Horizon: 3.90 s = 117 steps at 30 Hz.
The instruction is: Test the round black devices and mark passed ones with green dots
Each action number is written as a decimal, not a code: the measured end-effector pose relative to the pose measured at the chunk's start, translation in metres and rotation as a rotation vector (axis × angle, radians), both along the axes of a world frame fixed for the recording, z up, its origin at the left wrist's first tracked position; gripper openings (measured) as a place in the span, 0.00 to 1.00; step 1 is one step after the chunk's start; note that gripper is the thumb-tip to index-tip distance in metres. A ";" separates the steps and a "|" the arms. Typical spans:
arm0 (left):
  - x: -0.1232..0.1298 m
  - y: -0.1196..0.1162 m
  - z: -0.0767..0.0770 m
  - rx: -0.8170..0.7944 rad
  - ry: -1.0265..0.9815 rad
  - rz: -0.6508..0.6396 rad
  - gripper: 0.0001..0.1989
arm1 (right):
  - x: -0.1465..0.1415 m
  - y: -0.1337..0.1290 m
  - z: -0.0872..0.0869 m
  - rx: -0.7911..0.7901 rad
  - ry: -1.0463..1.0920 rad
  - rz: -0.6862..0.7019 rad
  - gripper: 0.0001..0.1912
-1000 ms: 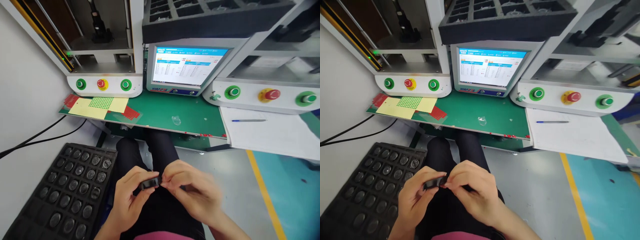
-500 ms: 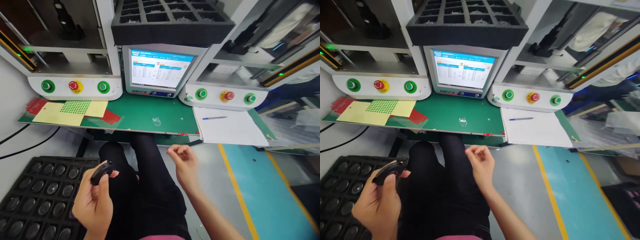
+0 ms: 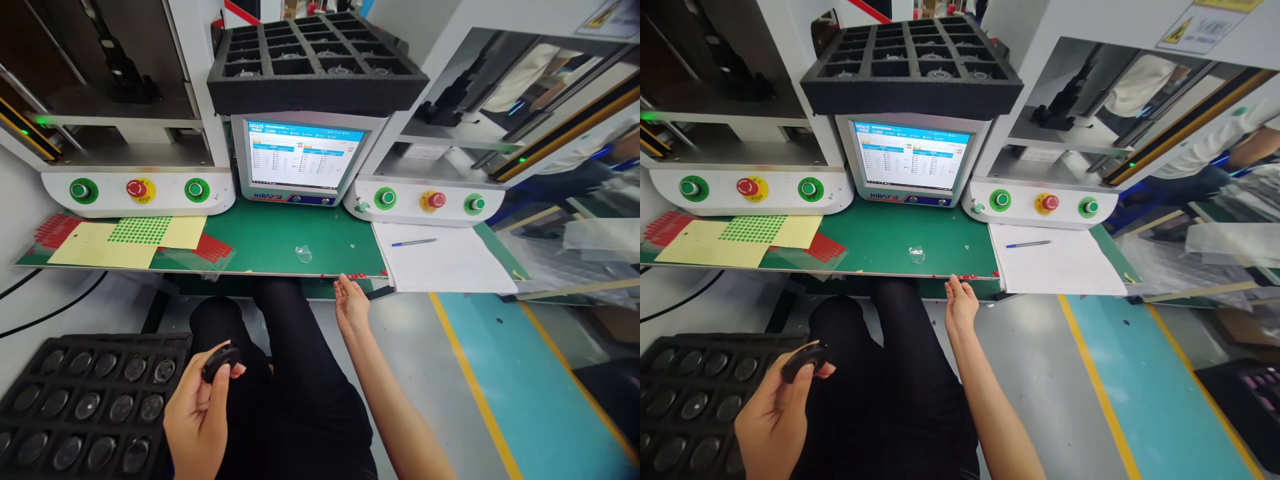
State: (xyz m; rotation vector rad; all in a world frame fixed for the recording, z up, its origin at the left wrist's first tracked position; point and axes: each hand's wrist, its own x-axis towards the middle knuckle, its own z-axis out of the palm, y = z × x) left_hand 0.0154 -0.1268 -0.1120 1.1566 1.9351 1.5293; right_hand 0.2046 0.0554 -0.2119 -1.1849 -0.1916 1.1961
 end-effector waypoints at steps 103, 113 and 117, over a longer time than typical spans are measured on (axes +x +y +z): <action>-0.235 -0.295 -0.148 -0.953 0.308 0.845 0.13 | -0.026 -0.080 -0.076 0.891 -1.649 0.422 0.08; -0.251 -0.292 -0.128 -1.047 0.400 0.790 0.17 | -0.032 -0.085 -0.068 0.758 -1.667 0.542 0.07; -0.224 -0.240 -0.130 -0.946 0.553 0.797 0.28 | -0.040 -0.093 -0.058 0.666 -1.641 0.629 0.16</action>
